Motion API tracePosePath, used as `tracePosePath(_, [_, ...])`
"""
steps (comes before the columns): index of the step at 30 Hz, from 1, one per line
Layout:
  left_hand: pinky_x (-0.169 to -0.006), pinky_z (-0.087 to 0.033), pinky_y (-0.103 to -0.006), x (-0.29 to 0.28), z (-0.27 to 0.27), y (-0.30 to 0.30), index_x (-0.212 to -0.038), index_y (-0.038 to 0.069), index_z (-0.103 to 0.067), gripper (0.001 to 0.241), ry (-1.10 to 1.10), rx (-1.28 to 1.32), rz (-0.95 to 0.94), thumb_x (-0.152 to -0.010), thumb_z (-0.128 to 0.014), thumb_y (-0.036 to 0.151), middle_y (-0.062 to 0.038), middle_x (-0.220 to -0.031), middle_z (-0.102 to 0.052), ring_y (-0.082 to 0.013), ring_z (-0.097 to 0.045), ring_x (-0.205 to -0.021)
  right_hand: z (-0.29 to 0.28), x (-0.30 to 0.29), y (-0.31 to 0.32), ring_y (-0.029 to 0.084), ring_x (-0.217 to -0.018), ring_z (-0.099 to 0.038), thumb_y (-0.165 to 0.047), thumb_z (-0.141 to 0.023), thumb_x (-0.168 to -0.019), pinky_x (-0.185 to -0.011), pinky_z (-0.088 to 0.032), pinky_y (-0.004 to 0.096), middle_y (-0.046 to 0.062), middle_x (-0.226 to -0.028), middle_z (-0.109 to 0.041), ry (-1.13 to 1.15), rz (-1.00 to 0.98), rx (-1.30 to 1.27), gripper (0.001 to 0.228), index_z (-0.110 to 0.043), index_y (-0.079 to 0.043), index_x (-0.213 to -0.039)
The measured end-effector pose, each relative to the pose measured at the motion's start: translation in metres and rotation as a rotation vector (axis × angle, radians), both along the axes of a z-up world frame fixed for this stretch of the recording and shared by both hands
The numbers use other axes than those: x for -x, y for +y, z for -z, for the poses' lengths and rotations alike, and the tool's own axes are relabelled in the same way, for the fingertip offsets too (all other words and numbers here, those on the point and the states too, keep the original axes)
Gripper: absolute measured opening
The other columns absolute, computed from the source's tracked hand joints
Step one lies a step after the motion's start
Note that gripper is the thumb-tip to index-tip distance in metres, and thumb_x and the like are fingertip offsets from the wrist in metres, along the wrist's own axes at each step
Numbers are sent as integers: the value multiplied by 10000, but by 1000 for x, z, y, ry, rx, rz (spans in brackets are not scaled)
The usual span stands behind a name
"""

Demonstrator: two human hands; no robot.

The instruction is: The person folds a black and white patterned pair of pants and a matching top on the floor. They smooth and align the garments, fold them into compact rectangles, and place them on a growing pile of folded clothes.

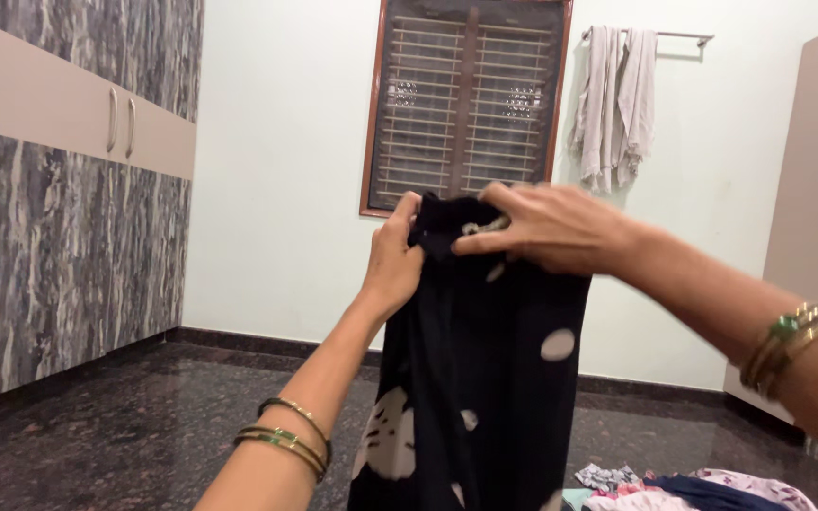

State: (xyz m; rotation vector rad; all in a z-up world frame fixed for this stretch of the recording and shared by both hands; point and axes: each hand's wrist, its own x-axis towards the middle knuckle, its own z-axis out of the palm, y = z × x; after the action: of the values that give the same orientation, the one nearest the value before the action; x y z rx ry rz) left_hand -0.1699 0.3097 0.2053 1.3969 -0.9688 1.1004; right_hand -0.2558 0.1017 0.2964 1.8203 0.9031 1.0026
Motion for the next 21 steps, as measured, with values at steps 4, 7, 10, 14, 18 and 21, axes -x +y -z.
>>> tracePosePath(4, [-730,-531,-363,-9,-31,-1,-1026,69,-490,190,36,148,-84,-961,-663,114,-84,-820,-662,-193,-680,-806,-35,4,-8,199,-838,-647,-126,-605,-937,-613,-574,285,118,-1236,-569,-379,-169,382,587,-499,-475,-1396])
tracePosePath(7, [-677,-474,-406,-13,-42,-3,-1049,57,-437,262,60,124,-117,-970,-654,180,-97,-763,-567,-228,-576,-721,-52,1,-10,194,-894,-647,-156,-619,-928,-674,-576,280,111,-1203,-593,-482,-107,257,436,-588,-324,-1329])
tracePosePath(10, [-736,-481,-386,-12,-37,-5,-1074,36,-379,352,-82,68,-106,-1014,-647,257,-108,-821,-503,-220,-549,-761,-61,-1,-15,175,-947,-641,-189,-642,-946,-746,-564,279,91,-1182,-616,-651,-65,41,320,-666,-212,-1264])
tracePosePath(14, [-786,-547,-354,-10,7,4,-1046,45,-458,298,-225,-83,-77,-1050,-589,312,-100,-993,-531,-215,-598,-892,-64,2,-25,169,-983,-635,-219,-679,-914,-780,-540,288,65,-1177,-620,-745,-37,-45,334,-717,-173,-1242])
tracePosePath(18, [-848,-549,-410,-14,50,19,-1009,102,-593,367,322,-165,134,-1017,-550,466,-83,-1055,-652,-239,-702,-985,-63,8,-38,154,-1002,-625,-201,-687,-929,-814,-523,279,53,-1240,-622,-811,-16,-14,324,-721,-206,-1251])
tracePosePath(21, [-892,-521,-467,-15,67,22,-1085,122,-574,423,557,-200,279,-942,-596,519,-101,-1173,-692,-253,-701,-1101,-61,6,-41,158,-1007,-621,-264,-701,-916,-816,-509,286,49,-1252,-621,-796,-42,-50,331,-723,-198,-1240])
